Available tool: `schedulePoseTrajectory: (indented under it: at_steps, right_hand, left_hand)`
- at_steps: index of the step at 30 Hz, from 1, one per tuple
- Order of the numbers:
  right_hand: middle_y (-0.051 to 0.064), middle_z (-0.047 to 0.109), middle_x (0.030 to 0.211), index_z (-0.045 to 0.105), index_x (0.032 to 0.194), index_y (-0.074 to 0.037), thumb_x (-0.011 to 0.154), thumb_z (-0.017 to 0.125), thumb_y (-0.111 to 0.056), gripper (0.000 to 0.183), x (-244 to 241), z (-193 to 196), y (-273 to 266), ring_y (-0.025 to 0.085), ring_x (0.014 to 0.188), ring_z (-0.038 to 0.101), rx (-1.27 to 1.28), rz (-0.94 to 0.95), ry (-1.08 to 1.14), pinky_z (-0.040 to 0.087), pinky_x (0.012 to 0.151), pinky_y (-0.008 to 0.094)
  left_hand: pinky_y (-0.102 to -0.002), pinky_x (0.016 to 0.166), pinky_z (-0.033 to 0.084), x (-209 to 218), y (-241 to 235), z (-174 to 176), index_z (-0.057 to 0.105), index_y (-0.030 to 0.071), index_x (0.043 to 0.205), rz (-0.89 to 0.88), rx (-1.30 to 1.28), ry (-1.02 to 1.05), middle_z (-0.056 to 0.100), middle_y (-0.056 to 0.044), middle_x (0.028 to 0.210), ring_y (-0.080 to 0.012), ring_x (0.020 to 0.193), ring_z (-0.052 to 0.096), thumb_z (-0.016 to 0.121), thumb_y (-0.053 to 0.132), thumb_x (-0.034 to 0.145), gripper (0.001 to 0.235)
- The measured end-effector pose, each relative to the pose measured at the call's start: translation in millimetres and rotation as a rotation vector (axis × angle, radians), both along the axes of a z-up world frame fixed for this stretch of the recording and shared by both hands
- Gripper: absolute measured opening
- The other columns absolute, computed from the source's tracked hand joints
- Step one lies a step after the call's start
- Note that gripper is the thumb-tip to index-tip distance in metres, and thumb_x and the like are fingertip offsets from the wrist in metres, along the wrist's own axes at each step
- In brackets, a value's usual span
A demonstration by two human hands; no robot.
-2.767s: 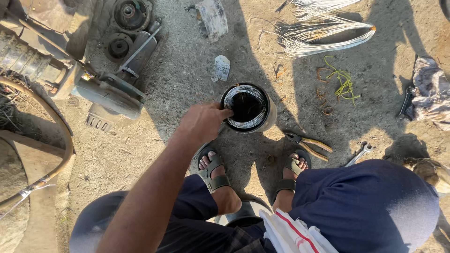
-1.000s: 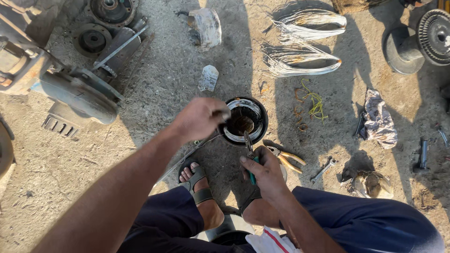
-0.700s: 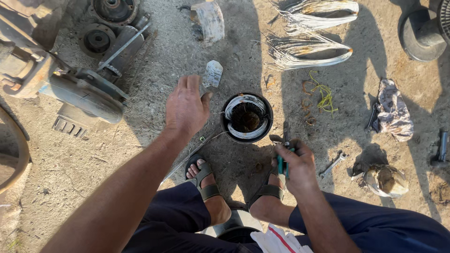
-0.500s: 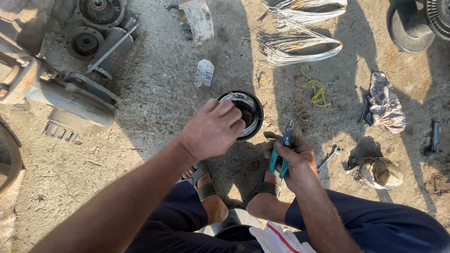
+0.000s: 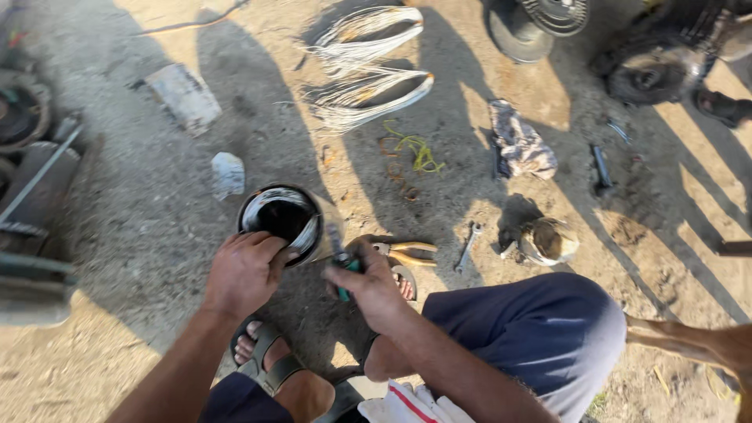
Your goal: The person sits on the ground and uses pliers to cut individual strands from a coiled wire bundle held in a bucket. The cut wire pieces are dropped onto the ground next to the bucket.
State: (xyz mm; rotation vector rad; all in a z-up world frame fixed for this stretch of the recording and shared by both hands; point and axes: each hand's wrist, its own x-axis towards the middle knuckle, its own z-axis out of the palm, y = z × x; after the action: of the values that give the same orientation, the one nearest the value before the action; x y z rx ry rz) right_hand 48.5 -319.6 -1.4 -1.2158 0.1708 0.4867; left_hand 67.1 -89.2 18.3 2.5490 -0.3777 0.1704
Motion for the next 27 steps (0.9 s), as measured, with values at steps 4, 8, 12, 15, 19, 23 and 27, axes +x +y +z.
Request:
schedulePoseTrajectory:
  at_steps: [4, 8, 12, 15, 19, 23, 27]
  right_hand:
    - [0.004, 0.066, 0.083, 0.064, 0.098, -0.002, 0.095, 0.08, -0.024, 0.027, -5, -5, -4, 0.013, 0.076, 0.066, -0.057, 0.094, 0.042, 0.055, 0.067, 0.031]
    - [0.003, 0.067, 0.067, 0.07, 0.084, -0.004, 0.093, 0.074, -0.038, 0.036, 2, -2, -4, 0.012, 0.058, 0.061, -0.119, 0.06, 0.159, 0.05, 0.052, 0.029]
    - [0.002, 0.06, 0.061, 0.07, 0.08, -0.003, 0.096, 0.076, -0.038, 0.038, 2, -4, -20, 0.011, 0.05, 0.051, -0.243, 0.064, 0.082, 0.041, 0.045, 0.029]
    - [0.005, 0.068, 0.069, 0.072, 0.084, 0.0, 0.092, 0.082, -0.024, 0.027, 6, -6, -35, 0.011, 0.059, 0.06, -0.218, -0.068, 0.058, 0.047, 0.051, 0.028]
    - [0.006, 0.074, 0.073, 0.074, 0.086, 0.002, 0.084, 0.08, -0.012, 0.015, 11, -5, -48, 0.015, 0.062, 0.069, -0.197, -0.149, 0.093, 0.056, 0.056, 0.031]
    - [0.005, 0.075, 0.079, 0.073, 0.093, 0.001, 0.085, 0.079, -0.014, 0.018, 38, -4, -41, 0.014, 0.07, 0.071, -0.164, -0.237, -0.061, 0.058, 0.063, 0.029]
    - [0.013, 0.066, 0.074, 0.074, 0.094, 0.006, 0.09, 0.082, -0.027, 0.035, 76, -5, -36, 0.022, 0.064, 0.059, -0.53, -0.213, -0.077, 0.046, 0.055, 0.037]
  left_hand:
    - [-0.047, 0.08, 0.052, 4, -35, -9, 0.069, 0.007, 0.089, 0.046, 0.022, -0.013, 0.071, -0.009, 0.086, -0.031, 0.087, 0.07, 0.072, 0.018, 0.089, 0.012]
    - [-0.047, 0.08, 0.048, 23, -66, -16, 0.067, 0.008, 0.08, 0.057, 0.099, -0.046, 0.07, -0.009, 0.083, -0.031, 0.085, 0.068, 0.072, 0.016, 0.077, 0.01]
    - [-0.046, 0.086, 0.046, 52, -88, -20, 0.069, 0.011, 0.083, -0.068, 0.088, -0.116, 0.071, -0.007, 0.088, -0.0283, 0.09, 0.07, 0.069, 0.013, 0.086, 0.004]
    - [-0.046, 0.084, 0.045, 67, -94, -19, 0.07, 0.01, 0.08, -0.092, 0.036, -0.135, 0.07, -0.009, 0.082, -0.0309, 0.087, 0.068, 0.073, 0.024, 0.095, 0.022]
    - [-0.049, 0.092, 0.046, 64, -90, -8, 0.072, 0.01, 0.086, -0.146, -0.029, -0.127, 0.071, -0.007, 0.092, -0.0287, 0.102, 0.066, 0.076, 0.023, 0.09, 0.014]
    - [-0.065, 0.103, 0.038, 51, -93, 6, 0.075, 0.009, 0.084, -0.011, 0.107, -0.292, 0.066, -0.018, 0.119, -0.0435, 0.122, 0.053, 0.084, 0.029, 0.072, 0.025]
    - [-0.067, 0.105, 0.037, 51, -93, 14, 0.077, 0.007, 0.089, 0.112, 0.022, -0.145, 0.05, -0.029, 0.148, -0.0626, 0.133, 0.038, 0.09, 0.032, 0.069, 0.035]
